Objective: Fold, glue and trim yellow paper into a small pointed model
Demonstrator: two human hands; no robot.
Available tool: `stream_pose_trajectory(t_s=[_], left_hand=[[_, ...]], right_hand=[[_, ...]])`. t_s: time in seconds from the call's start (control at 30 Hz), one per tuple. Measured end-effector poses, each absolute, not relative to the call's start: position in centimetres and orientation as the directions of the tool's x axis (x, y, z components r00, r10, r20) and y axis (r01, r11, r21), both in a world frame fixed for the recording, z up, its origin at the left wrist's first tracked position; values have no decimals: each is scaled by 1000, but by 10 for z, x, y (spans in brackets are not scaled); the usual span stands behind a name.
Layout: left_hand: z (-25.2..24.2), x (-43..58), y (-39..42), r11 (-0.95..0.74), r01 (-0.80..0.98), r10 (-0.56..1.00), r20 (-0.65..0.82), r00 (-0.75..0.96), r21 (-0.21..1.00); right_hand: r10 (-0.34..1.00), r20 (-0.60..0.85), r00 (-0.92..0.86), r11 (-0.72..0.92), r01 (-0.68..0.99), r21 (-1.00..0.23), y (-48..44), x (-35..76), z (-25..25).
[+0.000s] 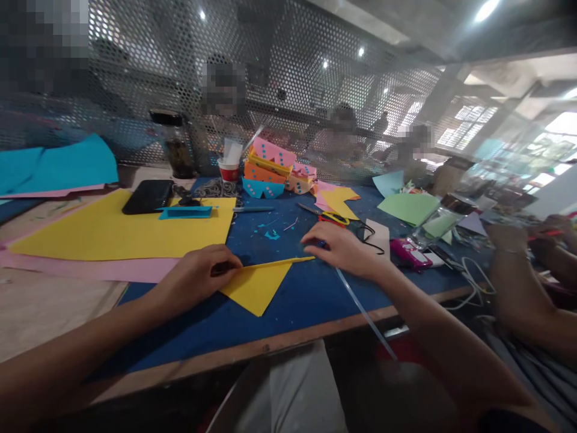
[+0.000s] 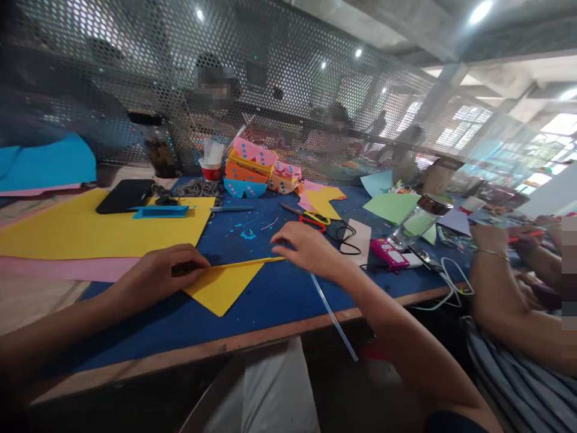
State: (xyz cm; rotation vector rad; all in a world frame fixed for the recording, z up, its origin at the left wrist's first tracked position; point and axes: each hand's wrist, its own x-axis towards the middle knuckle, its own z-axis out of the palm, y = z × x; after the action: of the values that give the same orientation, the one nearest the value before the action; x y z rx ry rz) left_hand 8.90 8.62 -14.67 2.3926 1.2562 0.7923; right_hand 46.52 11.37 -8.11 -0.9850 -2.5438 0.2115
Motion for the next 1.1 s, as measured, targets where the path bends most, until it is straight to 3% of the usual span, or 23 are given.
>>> stream_pose_trajectory(t_s=[0.07,0.17,0.37,0.6,0.9,1.1], left_hand=[[-147,89,85,-564,645,826,333,455,516],[-145,90,83,-569,641,822,342,455,515],[-146,91,81,-575,634,818,355,453,517],[-148,89,80,-605,614,796,392,461,507],[-148,82,76,-662,610,749,410,520,435],[-146,80,75,-709,600,704,431,565,370]], right_hand=[[607,207,-767,791,558,-250,107,434,-79],[627,82,-775,776,613,-148,106,404,-80],[632,-44,-774,771,634,-68,115,395,-83],[573,0,-820,819,572,43,117,394,-92],[405,131,-905,846,425,323,106,399,-102],[389,104,-915,844,400,357,98,398,-97]])
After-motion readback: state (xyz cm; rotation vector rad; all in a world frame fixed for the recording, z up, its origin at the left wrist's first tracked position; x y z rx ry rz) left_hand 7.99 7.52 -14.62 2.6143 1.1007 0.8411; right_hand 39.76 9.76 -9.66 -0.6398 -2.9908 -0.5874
